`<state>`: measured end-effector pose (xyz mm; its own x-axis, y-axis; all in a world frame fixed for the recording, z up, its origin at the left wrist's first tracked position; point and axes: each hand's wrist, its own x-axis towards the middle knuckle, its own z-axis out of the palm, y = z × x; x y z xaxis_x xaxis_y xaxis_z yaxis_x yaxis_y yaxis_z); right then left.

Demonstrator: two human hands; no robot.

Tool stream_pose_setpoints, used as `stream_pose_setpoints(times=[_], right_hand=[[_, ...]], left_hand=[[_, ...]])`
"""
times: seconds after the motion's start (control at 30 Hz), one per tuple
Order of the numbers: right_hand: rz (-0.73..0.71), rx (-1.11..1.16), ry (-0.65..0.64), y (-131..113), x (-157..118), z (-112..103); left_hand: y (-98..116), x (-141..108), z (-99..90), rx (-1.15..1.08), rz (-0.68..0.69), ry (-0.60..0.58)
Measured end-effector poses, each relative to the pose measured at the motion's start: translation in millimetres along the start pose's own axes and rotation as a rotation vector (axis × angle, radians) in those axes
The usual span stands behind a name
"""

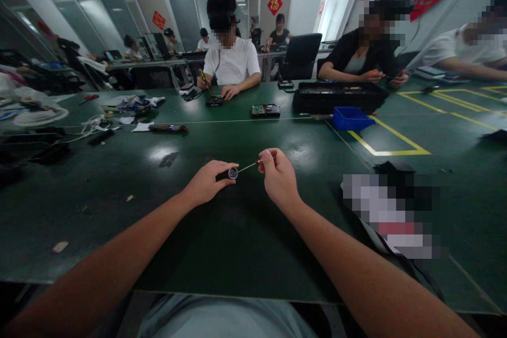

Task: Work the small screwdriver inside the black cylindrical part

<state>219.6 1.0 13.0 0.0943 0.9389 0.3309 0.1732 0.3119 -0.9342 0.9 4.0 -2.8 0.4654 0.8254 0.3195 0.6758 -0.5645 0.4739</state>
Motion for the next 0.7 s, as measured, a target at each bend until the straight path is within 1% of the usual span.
stream_pose_setpoints(times=[0.2,0.33,0.4,0.5,0.6,0.7], right_hand=[[-0.147,-0.13,-0.044,-7,-9,-1],[-0.212,-0.188,-0.051,-8,-12,-2],[-0.227,-0.198,-0.05,-7,-12,-2],[-0.242,-0.218,-0.085,-7,-12,-2],[-0.232,-0.248,-0.133,-9,-13,-1],[-0.213,-0.255,-0.152,-10,-14,-1]], left_hand=[[0,-1,0.5,0.004,-0.025,0.005],[1,-1,0.2,0.013,0.003,0.002],[2,0,0.0,0.014,0.009,0.003],[2,0,0.1,0.013,0.008,0.017],[2,-1,0.0,0.011,0.017,0.028],[2,-2,-0.4,0.008,0.009,0.032]])
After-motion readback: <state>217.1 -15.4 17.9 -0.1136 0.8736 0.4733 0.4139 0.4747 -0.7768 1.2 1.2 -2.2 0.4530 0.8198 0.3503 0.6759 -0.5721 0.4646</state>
